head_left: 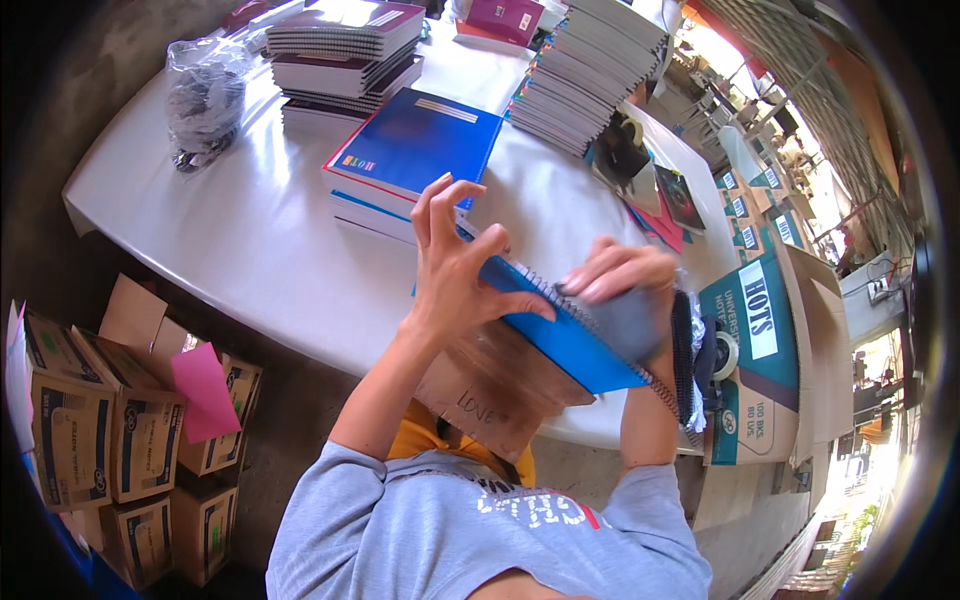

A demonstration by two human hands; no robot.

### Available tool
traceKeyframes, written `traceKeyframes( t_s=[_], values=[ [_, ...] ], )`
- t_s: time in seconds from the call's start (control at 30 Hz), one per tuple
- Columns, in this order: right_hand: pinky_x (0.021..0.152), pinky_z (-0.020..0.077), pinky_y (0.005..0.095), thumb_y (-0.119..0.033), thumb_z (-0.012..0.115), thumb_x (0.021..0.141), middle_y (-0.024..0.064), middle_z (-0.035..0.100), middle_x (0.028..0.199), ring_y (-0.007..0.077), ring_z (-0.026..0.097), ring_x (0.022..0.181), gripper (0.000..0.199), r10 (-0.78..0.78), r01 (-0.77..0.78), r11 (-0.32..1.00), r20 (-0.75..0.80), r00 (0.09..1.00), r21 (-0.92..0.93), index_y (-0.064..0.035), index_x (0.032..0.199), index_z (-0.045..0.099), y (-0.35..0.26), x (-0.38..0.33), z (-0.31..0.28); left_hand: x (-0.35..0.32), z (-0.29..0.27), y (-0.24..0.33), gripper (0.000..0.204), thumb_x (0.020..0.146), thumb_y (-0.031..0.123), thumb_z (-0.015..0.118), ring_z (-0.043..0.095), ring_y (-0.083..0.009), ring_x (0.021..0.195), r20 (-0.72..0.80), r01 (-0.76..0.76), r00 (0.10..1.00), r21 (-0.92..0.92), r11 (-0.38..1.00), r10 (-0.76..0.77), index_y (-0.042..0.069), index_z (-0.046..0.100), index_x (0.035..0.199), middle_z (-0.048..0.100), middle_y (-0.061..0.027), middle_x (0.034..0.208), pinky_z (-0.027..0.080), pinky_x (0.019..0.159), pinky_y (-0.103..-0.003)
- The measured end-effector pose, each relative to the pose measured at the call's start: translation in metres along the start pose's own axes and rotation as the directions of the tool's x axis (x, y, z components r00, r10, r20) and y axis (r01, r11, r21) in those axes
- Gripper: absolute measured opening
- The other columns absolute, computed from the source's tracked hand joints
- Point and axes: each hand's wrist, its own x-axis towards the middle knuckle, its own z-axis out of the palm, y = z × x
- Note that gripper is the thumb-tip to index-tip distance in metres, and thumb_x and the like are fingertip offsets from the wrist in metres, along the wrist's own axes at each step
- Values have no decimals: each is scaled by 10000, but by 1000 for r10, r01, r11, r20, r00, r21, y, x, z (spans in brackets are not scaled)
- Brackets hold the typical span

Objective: The person places spiral notebooks onto a wooden stand one by one, manually threads a plastic spiral through the punched holes of each notebook, and then uses a blue tool to cut the excess plastic from the ends.

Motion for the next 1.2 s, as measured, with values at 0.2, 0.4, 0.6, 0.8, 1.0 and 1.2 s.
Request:
traceKeyframes(
  t_s=[0.2, 0.4, 0.6, 0.8, 1.0, 1.2],
  values=[
    [670, 498, 297, 81, 617, 657, 90, 674, 776, 211, 640, 719, 238, -77, 135, 943, -196, 978, 305, -4, 868, 687, 16, 5, 4, -4, 5, -15, 722, 323, 553, 839, 362, -343, 1080, -30, 175, 981, -286, 942, -191, 92, 535, 788, 347, -162, 1132, 386, 837, -434],
    [628, 493, 304, 37, 617, 666, 136, 683, 823, 216, 660, 738, 159, 451, -351, 832, -156, 879, 430, 23, 811, 682, 24, 8, 9, -1, 4, -26, 763, 314, 487, 869, 374, -298, 1051, -31, 159, 984, -302, 940, -177, 84, 489, 841, 372, -142, 1075, 410, 787, -401],
    [690, 467, 271, -45, 639, 658, 95, 682, 775, 155, 632, 739, 190, 282, -304, 812, -121, 952, -498, -62, 834, 711, 32, 23, 10, -3, 11, -35, 898, 317, 468, 873, 388, -263, 1000, 47, 254, 964, -431, 865, -260, 64, 373, 944, 390, -116, 1017, 401, 809, -372],
    [635, 484, 255, 60, 579, 652, 83, 682, 799, 130, 624, 683, 228, 288, -340, 897, -212, 934, -282, -4, 840, 689, 43, 27, 22, -4, 5, -35, 958, 309, 363, 928, 401, -164, 862, 226, 432, 902, -505, 748, -368, 42, 332, 986, 377, -90, 1026, 391, 823, -285],
    [664, 498, 322, -85, 579, 650, 107, 651, 759, 221, 616, 729, 212, 490, -476, 819, -42, 871, -319, -79, 826, 698, 45, 45, 33, -7, -1, -40, 944, 327, 376, 920, 432, -169, 873, 205, 398, 916, -553, 732, -344, 38, 332, 985, 380, -70, 1005, 393, 812, -274],
    [877, 446, 381, -133, 630, 709, 91, 618, 1055, 277, 560, 1015, 406, 339, -522, 424, -405, 849, -740, -139, 1114, 613, 142, -87, -17, -17, 4, -39, 317, 765, 226, 729, 459, -82, 707, 391, 563, 819, -688, 458, -420, 25, 490, 815, 487, 17, 740, 382, 654, -205]
  ],
)
